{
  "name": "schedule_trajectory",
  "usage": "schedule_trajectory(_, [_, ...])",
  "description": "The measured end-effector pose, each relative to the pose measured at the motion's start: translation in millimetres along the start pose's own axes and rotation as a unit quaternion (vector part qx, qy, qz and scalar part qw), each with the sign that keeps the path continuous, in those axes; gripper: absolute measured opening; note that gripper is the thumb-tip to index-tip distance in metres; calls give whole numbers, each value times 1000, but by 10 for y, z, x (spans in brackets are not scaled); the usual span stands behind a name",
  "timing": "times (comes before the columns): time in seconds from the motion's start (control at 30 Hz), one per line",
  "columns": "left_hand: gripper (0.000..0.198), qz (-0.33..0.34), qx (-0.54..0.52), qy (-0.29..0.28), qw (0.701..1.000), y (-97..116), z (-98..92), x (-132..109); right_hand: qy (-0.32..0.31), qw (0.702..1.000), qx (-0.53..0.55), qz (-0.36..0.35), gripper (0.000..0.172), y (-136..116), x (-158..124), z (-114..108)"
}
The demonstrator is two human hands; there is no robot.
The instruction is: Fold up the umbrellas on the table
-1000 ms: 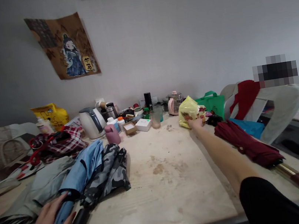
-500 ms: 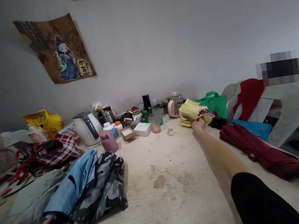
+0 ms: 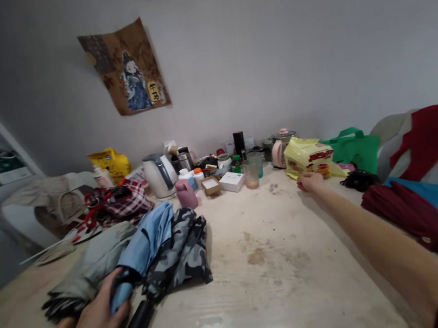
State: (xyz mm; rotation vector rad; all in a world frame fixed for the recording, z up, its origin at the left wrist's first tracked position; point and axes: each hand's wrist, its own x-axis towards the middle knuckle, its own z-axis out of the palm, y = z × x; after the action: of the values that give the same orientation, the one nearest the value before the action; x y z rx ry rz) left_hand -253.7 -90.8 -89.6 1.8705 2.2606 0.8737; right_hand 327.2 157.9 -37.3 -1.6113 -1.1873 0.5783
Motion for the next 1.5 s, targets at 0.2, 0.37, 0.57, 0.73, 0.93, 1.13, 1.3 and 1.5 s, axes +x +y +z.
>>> schedule_trajectory(0.2, [73, -73, -156, -10, 985, 101, -86, -2, -116, 991, 58, 29, 13, -289, -741, 66])
schedule_trajectory(0.37, [69, -57, -82, 81, 992, 314, -176, -198, -211, 974, 84, 18, 22, -395, -1394, 94])
schedule_trajectory(0.57, [63, -1, -114, 135, 984, 641, -319, -387, -258, 963, 71, 9, 34, -493, -1951, 68])
schedule_trajectory(0.73, [76, 57, -331, 93, 937, 1152, -547, -568, -280, 956, 81, -28, 39, -627, -2244, -29])
schedule_trajectory(0.93, [94, 78, -596, -122, 790, 1944, -1103, -523, -255, 953, 61, -152, 29, -909, -2534, -227])
schedule_trajectory(1.13, [59, -41, -610, -320, 723, 2497, -1461, -229, -43, 935, -55, -349, 23, -1149, -2921, -671])
schedule_trajectory(1.3, [60, -127, -527, -364, 758, 2785, -1489, -172, 57, 892, -81, -441, 14, -1227, -3170, -961])
schedule_trajectory(1.5, [79, -111, -419, -446, 783, 2942, -1528, -54, 13, 844, -122, -522, 33, -1452, -3111, -834])
